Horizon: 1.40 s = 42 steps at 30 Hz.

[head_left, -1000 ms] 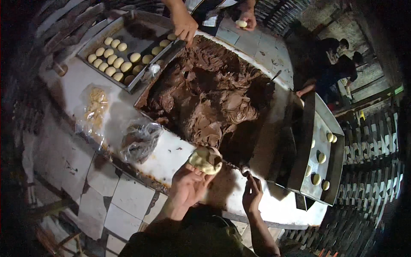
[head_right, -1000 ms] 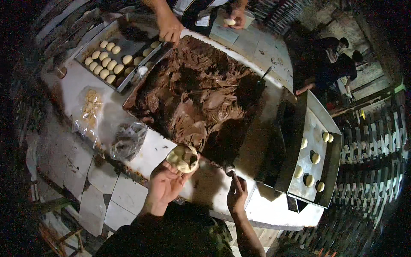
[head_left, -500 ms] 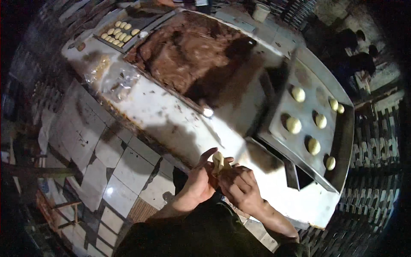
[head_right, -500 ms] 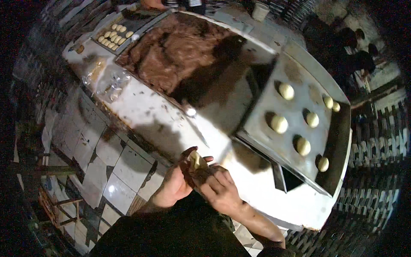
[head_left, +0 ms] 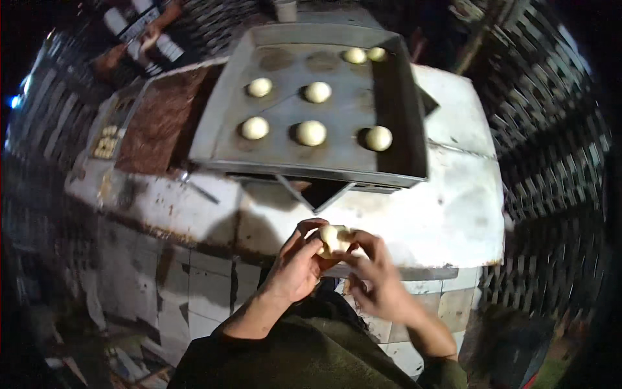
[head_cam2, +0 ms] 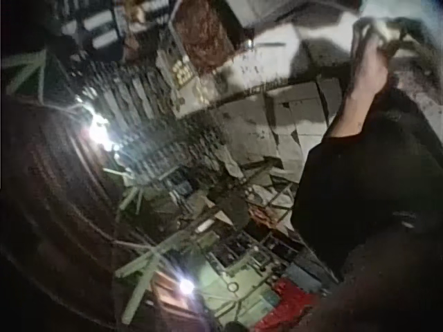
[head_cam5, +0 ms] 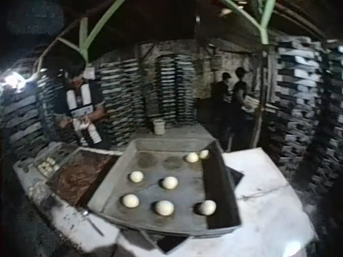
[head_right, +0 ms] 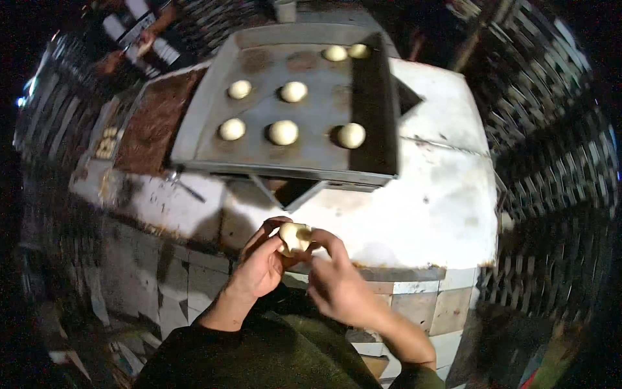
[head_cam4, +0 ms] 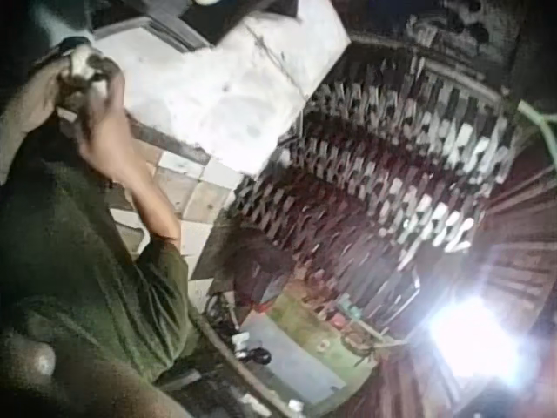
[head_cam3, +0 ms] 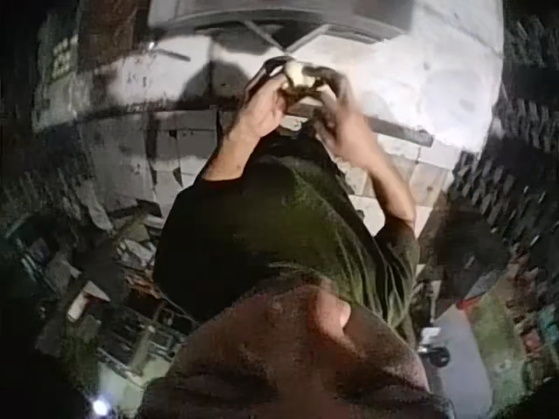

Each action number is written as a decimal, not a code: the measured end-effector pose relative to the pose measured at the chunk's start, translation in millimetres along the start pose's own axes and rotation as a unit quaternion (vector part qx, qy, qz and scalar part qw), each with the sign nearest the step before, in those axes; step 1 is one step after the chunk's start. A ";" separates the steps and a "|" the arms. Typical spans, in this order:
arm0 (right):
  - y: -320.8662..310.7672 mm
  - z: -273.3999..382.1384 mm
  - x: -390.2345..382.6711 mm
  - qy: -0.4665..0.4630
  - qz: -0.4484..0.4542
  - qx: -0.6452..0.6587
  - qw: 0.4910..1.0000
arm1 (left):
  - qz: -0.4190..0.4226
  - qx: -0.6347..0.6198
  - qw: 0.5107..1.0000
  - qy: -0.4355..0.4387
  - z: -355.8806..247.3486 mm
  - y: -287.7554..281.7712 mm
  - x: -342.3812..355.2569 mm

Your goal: The person fills dough pieces with chocolate paste using a spoon, shapes them into balls by hand, and places them onto metal baking trays before moving and stacking the trays.

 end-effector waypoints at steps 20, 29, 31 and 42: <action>-44.6 -175.6 -114.5 0.082 -0.126 -0.354 0.923 | 0.033 0.697 0.707 0.113 31.5 4.5 47.1; -65.1 -207.2 -45.9 0.088 -0.281 -0.348 0.890 | 0.117 0.659 0.737 0.096 41.6 -1.6 20.2; -32.9 -187.8 -59.9 0.080 -0.170 -0.336 0.923 | 0.138 0.679 0.709 0.130 25.8 -14.0 20.7; -23.4 -193.3 -64.4 0.299 -0.191 -0.425 0.833 | 0.340 0.578 0.740 0.043 -34.0 -64.0 49.8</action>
Point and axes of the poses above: each hand's wrist, its own x-axis towards the middle knuckle, its own y-axis out of the palm, z = x × y, the point moved 5 cm from there along x, towards the middle knuckle, and after that the axes turned 4 degrees about -y, right-handed, at the moved point
